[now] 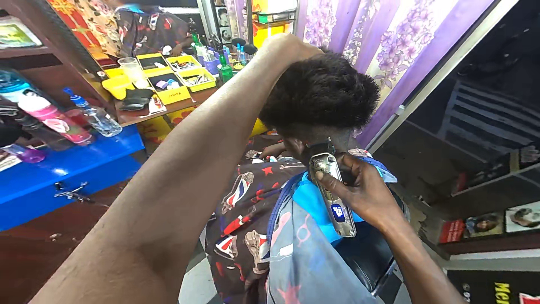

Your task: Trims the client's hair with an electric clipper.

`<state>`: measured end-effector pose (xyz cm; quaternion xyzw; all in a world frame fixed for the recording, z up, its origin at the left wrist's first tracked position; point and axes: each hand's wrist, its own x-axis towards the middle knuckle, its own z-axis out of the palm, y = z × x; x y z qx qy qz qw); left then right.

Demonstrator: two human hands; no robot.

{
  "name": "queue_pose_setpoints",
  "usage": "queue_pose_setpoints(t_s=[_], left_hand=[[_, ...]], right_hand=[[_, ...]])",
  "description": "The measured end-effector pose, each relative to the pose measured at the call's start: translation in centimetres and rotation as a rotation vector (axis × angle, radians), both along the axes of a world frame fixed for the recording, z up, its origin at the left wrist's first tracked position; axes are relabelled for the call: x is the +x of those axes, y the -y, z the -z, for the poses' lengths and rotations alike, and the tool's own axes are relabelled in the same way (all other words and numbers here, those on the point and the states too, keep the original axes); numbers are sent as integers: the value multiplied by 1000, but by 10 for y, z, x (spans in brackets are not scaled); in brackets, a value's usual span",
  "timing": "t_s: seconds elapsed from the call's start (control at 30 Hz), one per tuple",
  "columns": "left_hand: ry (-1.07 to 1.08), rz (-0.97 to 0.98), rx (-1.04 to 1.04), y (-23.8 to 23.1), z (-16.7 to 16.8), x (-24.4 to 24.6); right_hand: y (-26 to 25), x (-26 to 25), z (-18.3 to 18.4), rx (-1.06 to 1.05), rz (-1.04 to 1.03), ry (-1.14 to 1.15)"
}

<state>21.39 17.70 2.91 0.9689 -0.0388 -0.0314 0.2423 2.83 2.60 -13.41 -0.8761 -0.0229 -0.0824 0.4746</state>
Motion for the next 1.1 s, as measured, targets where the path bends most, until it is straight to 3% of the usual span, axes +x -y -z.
queue_pose_setpoints(t_s=[0.13, 0.23, 0.37, 0.43, 0.47, 0.57, 1.1], left_hand=[[11, 31, 27, -1, -1, -1], [9, 58, 29, -2, -6, -10], [1, 102, 65, 0, -11, -11], [91, 173, 117, 9, 2, 30], [276, 156, 111, 22, 24, 66], [213, 182, 111, 41, 32, 120], [243, 248, 164, 49, 25, 113]], right_hand=[[9, -13, -4, -306, 74, 31], [26, -22, -5, -424, 157, -23], [38, -19, -15, -405, 186, -64], [38, -16, -20, -415, 182, -74], [37, -14, -23, -432, 179, -73], [36, -10, -28, -478, 150, -56], [23, -2, -39, -693, 90, 61]])
